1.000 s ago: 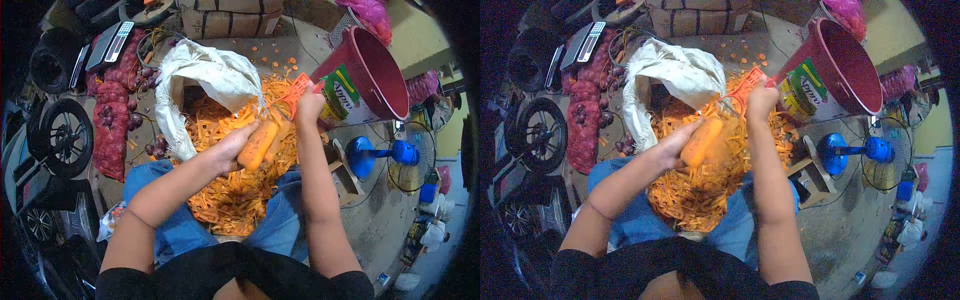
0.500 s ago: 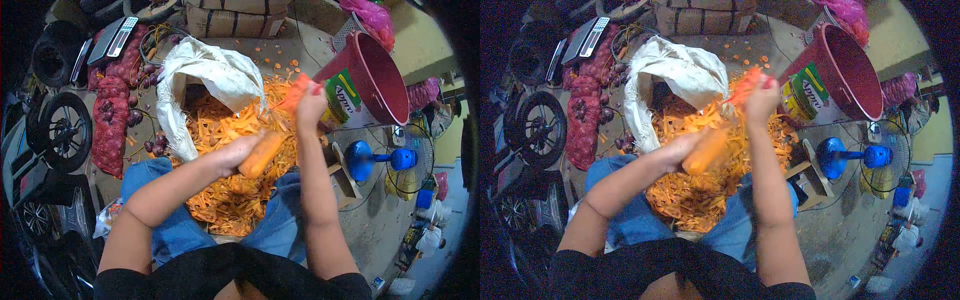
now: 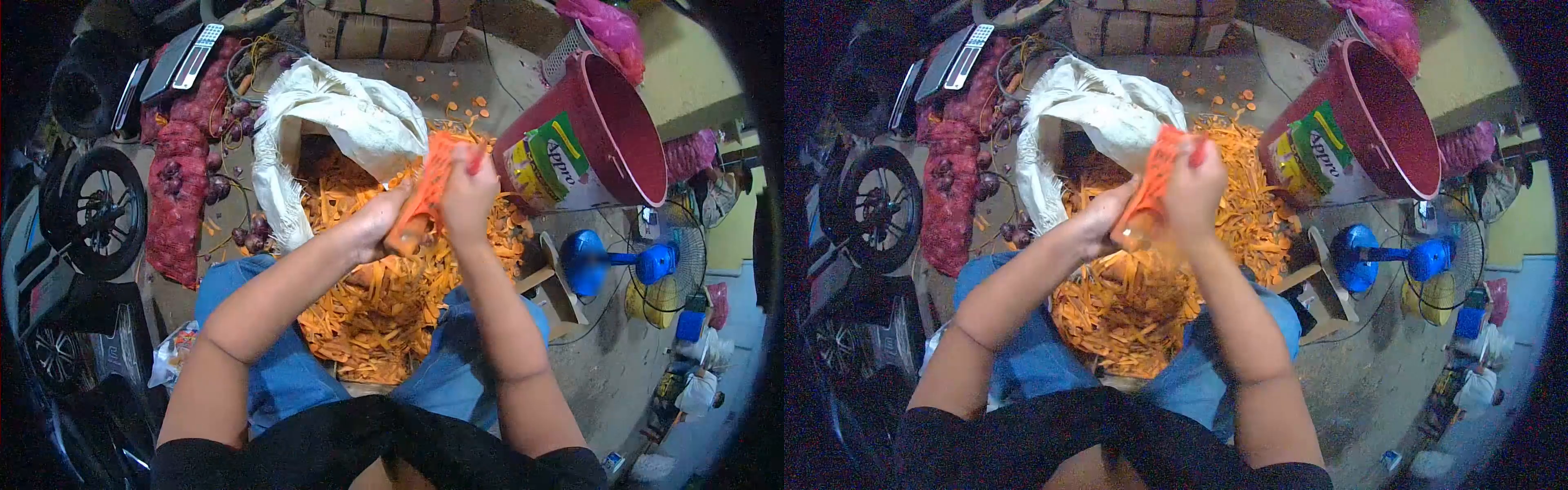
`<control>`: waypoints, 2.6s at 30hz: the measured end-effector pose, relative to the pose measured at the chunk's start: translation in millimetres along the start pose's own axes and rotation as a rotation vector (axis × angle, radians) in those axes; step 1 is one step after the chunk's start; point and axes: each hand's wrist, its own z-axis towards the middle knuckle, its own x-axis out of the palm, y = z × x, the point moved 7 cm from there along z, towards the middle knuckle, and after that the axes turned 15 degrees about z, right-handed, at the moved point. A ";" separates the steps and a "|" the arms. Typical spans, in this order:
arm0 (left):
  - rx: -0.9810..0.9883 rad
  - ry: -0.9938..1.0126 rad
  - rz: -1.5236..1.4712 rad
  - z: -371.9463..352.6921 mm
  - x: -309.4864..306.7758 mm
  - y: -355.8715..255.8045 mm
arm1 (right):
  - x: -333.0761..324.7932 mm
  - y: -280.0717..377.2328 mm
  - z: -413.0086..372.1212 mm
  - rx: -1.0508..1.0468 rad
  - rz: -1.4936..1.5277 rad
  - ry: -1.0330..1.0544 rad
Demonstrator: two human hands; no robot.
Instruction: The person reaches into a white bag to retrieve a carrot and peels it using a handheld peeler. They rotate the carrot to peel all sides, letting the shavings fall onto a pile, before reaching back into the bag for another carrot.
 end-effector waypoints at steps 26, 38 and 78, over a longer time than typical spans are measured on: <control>-0.054 -0.038 -0.084 -0.7 -11.9 0.5 | -35.0 -11.4 31.5 0.182 0.210 -0.233; -0.096 0.094 0.190 -19.1 22.0 -1.4 | -76.9 -29.1 60.0 0.018 -0.160 -0.398; -0.053 0.091 -0.025 2.1 -0.4 1.7 | -19.5 -2.3 27.8 -0.026 -0.007 -0.048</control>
